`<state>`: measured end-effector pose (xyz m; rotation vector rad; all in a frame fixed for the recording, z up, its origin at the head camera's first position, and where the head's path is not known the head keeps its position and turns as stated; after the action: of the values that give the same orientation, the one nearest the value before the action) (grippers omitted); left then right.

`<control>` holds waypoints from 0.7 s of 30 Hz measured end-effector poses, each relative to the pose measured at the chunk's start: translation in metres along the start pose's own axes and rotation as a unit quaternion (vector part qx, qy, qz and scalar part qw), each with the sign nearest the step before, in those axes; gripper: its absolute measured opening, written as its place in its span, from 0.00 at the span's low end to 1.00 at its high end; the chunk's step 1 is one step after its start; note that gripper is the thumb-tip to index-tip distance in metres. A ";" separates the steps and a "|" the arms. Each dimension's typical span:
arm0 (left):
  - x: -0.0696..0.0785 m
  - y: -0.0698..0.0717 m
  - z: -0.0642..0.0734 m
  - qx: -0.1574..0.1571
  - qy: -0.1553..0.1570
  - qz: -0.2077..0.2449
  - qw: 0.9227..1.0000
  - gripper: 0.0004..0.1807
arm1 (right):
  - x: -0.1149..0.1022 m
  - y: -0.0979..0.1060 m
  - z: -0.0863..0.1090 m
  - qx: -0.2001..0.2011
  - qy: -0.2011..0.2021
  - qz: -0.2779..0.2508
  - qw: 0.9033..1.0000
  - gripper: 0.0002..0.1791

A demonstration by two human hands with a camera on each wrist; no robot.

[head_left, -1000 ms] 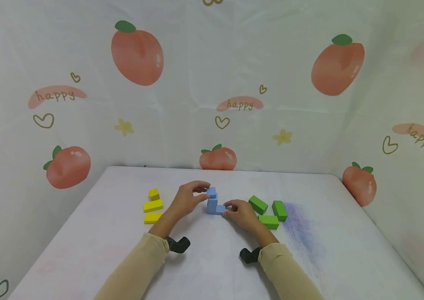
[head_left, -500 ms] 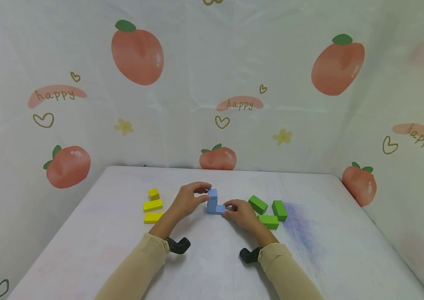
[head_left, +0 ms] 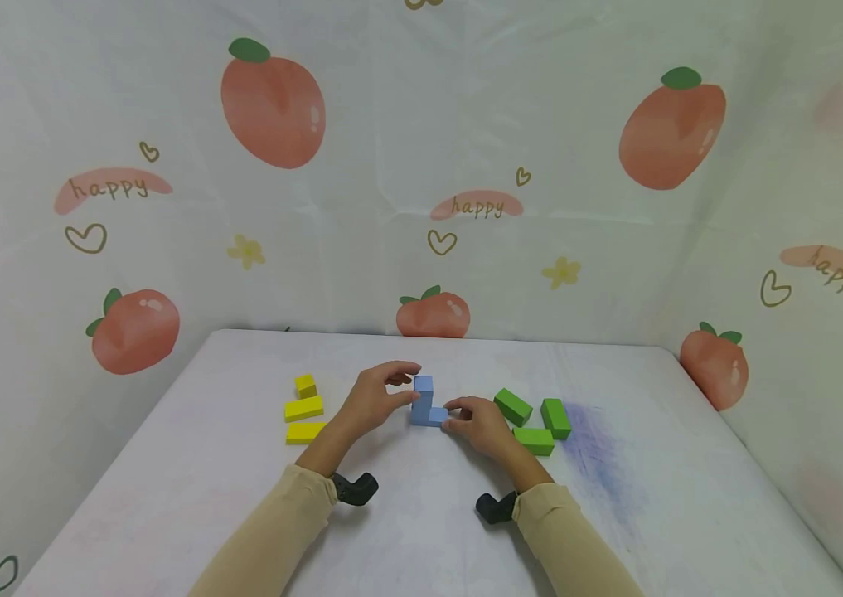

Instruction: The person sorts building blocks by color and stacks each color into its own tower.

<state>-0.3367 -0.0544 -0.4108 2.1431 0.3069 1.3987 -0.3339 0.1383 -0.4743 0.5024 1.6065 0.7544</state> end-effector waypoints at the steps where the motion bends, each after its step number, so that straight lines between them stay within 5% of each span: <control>1: 0.000 0.000 0.000 -0.003 -0.001 0.000 1.000 0.25 | 0.000 0.000 0.000 0.000 0.000 -0.001 1.000 0.15; 21: -0.010 -0.007 0.000 -0.022 0.006 -0.011 1.000 0.27 | -0.002 0.001 0.001 0.004 0.011 -0.005 1.000 0.15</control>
<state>-0.3405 -0.0530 -0.4221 2.0913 0.3002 1.3933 -0.3331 0.1381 -0.4722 0.4929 1.6311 0.7486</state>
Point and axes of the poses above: each hand's wrist, its own z-axis away from the middle knuckle, its own y-axis out of the back of the hand, x = y × z, the point moved 6 cm from there along -z, towards the middle knuckle
